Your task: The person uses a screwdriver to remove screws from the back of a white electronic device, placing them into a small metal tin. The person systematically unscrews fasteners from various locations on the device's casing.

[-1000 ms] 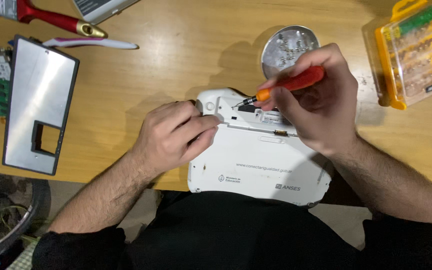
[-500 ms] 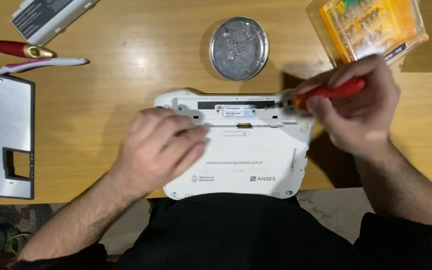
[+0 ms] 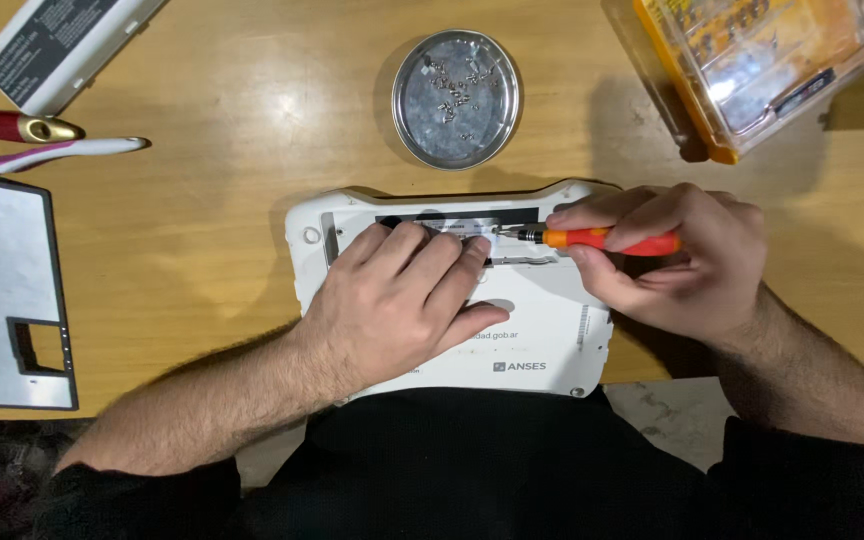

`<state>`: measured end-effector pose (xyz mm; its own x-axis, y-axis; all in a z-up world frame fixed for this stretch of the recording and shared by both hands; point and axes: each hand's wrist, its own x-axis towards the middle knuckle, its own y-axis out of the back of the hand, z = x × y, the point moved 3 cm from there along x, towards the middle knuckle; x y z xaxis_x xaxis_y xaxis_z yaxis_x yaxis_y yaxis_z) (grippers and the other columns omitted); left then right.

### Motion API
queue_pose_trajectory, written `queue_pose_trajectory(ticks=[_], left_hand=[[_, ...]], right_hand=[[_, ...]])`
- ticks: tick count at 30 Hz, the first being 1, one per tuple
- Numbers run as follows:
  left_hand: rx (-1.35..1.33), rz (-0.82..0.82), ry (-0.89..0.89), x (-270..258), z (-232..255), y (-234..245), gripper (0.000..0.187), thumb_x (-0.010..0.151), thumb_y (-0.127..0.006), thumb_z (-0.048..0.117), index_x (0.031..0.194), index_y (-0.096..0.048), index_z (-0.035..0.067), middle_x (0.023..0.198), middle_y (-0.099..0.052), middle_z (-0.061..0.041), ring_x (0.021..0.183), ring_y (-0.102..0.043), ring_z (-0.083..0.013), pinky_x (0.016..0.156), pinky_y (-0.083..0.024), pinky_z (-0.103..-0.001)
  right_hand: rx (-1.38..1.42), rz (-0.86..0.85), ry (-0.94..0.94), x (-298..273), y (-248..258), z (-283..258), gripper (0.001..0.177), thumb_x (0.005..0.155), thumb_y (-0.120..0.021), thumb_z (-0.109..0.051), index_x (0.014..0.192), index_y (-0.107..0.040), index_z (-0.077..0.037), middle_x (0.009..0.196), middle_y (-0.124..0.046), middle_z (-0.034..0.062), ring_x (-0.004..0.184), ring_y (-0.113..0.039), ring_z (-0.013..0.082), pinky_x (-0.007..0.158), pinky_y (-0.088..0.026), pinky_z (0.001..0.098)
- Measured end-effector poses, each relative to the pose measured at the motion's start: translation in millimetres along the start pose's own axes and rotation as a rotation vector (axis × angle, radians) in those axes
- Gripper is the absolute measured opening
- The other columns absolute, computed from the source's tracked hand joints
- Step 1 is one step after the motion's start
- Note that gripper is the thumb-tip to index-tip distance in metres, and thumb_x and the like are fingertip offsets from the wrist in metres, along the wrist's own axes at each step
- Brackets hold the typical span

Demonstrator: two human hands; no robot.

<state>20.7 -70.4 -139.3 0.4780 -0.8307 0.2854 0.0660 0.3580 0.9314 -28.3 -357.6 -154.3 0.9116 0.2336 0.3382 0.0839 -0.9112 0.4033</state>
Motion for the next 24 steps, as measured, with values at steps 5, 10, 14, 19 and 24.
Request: queue_pose_trajectory(ticks=[5,10,14,19,24], left_hand=[[-0.013,-0.005,0.0,-0.3,-2.2,-0.3,0.062,0.122,-0.082,0.072,0.132,-0.089,0.011,0.107,-0.073,-0.001,0.097,-0.065,-0.0238,0.081,-0.057,-0.039],[-0.023,-0.002,-0.004,-0.6,-2.7,0.6,0.06,0.124,-0.082,0.069,0.134,-0.088,0.01,0.109,-0.07,-0.002,0.097,-0.063,-0.0254,0.078,-0.056,-0.041],[0.003,-0.006,-0.005,0.6,-2.6,0.9,0.061,0.124,-0.081,0.071,0.136,-0.086,0.011,0.11,-0.071,-0.002,0.098,-0.065,-0.0247,0.08,-0.056,-0.04],[-0.004,-0.022,0.007,2.1,-2.2,2.3,0.059,0.125,-0.079,0.07,0.139,-0.085,0.013,0.109,-0.07,0.0,0.098,-0.064,-0.025,0.081,-0.056,-0.041],[0.018,0.006,0.002,1.1,-1.5,0.1,0.059,0.125,-0.077,0.071,0.134,-0.086,0.013,0.108,-0.07,0.0,0.098,-0.063,-0.0237,0.077,-0.054,-0.039]], right_hand=[[0.087,-0.019,-0.082,11.8,-2.8,-11.7,0.028,0.104,-0.085,0.011,0.101,-0.059,0.004,0.112,-0.087,0.0372,0.112,-0.094,0.0428,0.092,-0.083,0.047],[0.039,-0.044,-0.06,12.8,-3.0,-9.2,0.028,0.105,-0.087,0.008,0.102,-0.06,0.005,0.11,-0.088,0.0358,0.111,-0.094,0.0426,0.087,-0.083,0.0443],[0.015,-0.042,-0.027,13.1,-2.2,-9.1,0.027,0.106,-0.086,0.007,0.1,-0.06,0.004,0.108,-0.089,0.0332,0.107,-0.095,0.0403,0.081,-0.081,0.041],[0.003,-0.028,-0.086,11.8,-2.9,-9.8,0.028,0.107,-0.085,0.006,0.1,-0.058,0.004,0.111,-0.088,0.0349,0.108,-0.095,0.041,0.086,-0.078,0.0429],[-0.009,-0.037,0.013,7.5,-3.2,-1.8,0.028,0.107,-0.088,0.006,0.103,-0.06,0.003,0.109,-0.089,0.0318,0.108,-0.095,0.039,0.077,-0.08,0.0392]])
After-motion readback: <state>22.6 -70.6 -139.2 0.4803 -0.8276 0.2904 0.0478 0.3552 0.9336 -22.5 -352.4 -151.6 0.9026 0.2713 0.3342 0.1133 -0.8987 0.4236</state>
